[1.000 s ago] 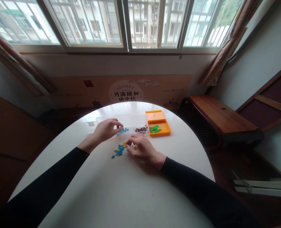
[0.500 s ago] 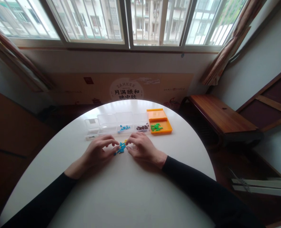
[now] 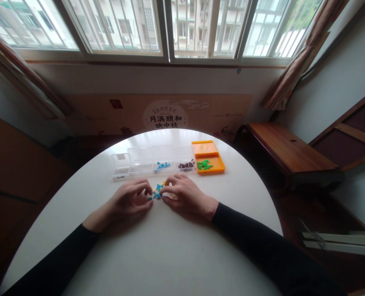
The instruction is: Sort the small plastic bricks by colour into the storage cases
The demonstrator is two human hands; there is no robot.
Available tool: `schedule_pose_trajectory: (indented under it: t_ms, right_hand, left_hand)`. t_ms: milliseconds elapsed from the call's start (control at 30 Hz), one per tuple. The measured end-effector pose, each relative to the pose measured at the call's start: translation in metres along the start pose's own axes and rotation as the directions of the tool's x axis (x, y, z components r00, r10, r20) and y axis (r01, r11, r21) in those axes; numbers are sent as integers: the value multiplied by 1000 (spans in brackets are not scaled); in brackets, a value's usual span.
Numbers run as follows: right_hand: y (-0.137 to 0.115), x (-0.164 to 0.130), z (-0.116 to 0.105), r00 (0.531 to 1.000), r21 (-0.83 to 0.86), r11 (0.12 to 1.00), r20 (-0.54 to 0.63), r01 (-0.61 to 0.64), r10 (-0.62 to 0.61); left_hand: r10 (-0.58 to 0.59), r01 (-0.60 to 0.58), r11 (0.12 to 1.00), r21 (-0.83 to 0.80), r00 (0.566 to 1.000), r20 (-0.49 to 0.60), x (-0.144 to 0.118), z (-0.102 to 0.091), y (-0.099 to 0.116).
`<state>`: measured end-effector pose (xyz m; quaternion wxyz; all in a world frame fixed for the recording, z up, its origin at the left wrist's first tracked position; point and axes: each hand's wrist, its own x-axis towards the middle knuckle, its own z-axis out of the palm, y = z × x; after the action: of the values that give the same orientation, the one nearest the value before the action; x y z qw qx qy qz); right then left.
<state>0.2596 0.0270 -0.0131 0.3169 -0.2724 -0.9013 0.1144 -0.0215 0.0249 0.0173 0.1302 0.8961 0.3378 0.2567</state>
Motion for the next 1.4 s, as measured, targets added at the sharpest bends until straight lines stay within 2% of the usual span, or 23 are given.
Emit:
schedule_pose_trajectory:
  t_ms: [300,400,500,633,833,1033,1200,1400]
  right_hand:
    - [7,-2,2,1000,-9,1000,-8,-14,14]
    - [6,-1,1,998,18,999,-49,-48,49]
    - [4,1,1,987,115,989,-115,-97,111]
    - [4,1,-1,969,250,957,-155,-149,192]
    - [2,3,0,961,336,926,-150,-170,231]
    - [4,6,5,959,381,910,-155,-164,238]
    - [5,6,6,955,403,901,-169,-158,243]
    - [4,6,7,956,410,900,-170,-151,238]
  left_hand:
    - [5,-5,1000,-26,1000,9,0,3,-7]
    - [20,-20,1000,-20,1000,-3,0,5,-7]
    - [33,-33,999,-12,999,-18,-1,5,-7]
    - [31,-30,999,20,995,-93,1,8,-3]
    - [5,16,997,79,966,-260,10,24,8]
    - [50,-25,996,84,949,-312,12,35,10]
    - [60,-27,995,95,926,-372,12,35,9]
    - [98,-59,992,116,924,-369,13,35,10]
